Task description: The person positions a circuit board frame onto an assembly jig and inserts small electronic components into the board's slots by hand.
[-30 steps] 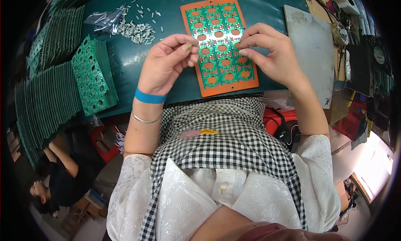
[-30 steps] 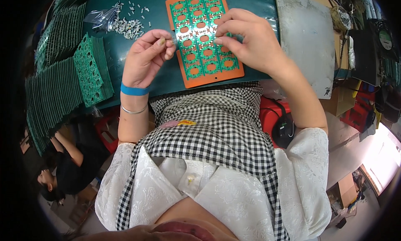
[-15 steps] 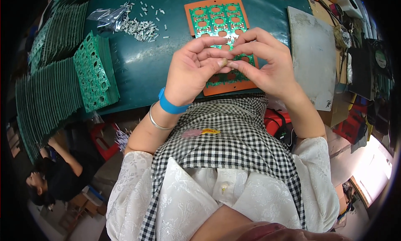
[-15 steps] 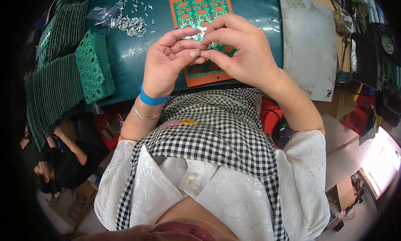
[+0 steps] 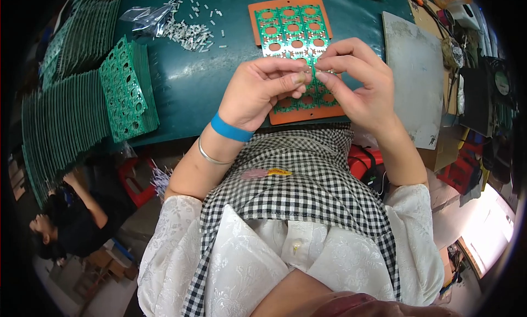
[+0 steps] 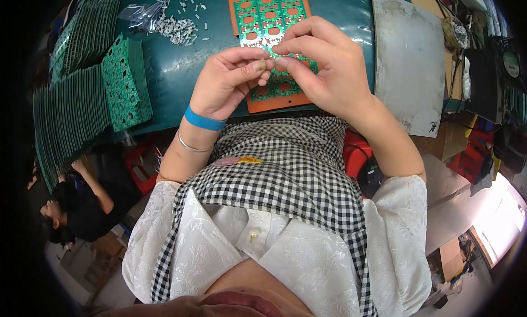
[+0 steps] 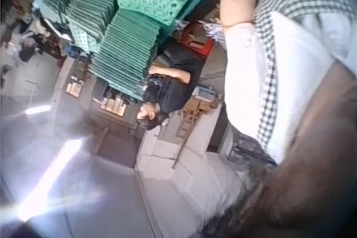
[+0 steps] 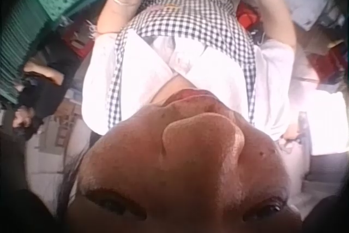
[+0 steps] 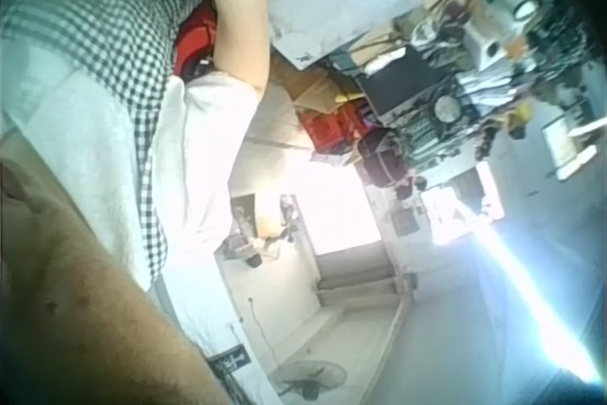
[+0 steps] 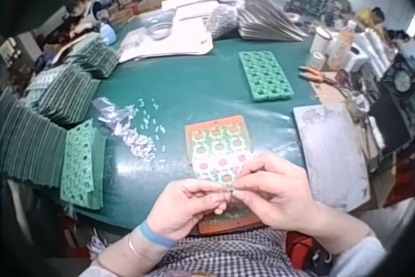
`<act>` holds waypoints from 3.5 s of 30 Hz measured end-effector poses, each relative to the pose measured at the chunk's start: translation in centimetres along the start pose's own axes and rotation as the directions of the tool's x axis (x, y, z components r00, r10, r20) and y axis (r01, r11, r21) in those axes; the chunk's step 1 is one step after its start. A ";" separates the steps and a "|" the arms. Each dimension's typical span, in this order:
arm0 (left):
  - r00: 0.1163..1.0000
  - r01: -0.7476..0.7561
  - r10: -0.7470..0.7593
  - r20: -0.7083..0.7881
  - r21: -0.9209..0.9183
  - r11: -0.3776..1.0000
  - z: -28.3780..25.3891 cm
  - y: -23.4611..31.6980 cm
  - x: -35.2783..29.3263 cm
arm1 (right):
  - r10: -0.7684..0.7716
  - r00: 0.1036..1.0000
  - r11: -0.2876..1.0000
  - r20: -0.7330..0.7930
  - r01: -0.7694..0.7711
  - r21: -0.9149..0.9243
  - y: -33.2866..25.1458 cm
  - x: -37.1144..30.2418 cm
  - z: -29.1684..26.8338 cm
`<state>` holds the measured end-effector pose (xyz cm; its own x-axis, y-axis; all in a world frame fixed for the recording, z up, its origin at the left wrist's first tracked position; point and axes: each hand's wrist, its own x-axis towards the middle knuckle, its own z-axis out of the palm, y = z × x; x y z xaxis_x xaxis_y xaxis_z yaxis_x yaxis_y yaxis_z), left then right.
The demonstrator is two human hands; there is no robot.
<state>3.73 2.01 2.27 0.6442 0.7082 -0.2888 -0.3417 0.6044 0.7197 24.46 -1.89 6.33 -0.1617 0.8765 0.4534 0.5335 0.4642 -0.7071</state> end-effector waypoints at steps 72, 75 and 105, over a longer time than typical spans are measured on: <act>0.988 -0.124 0.136 -0.070 0.154 0.980 1.2 -1.5 -3.2 | -0.068 0.948 0.940 0.311 0.165 -0.298 4.4 -4.2 -0.5; 0.997 -0.026 0.015 0.072 0.154 0.988 1.4 -2.1 -4.2 | -0.064 0.953 0.964 0.297 0.137 -0.230 4.9 -3.5 -1.3; 0.956 -0.138 0.267 -0.125 0.610 0.781 -3.1 -1.7 -3.3 | 0.809 0.516 0.525 0.282 -0.850 0.052 9.0 0.4 -12.1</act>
<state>0.07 -0.28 0.02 0.4390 0.8836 -0.1631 0.0616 0.1515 0.9865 39.29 1.08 6.69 0.1136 0.8639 -0.4907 0.3744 -0.4947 -0.7843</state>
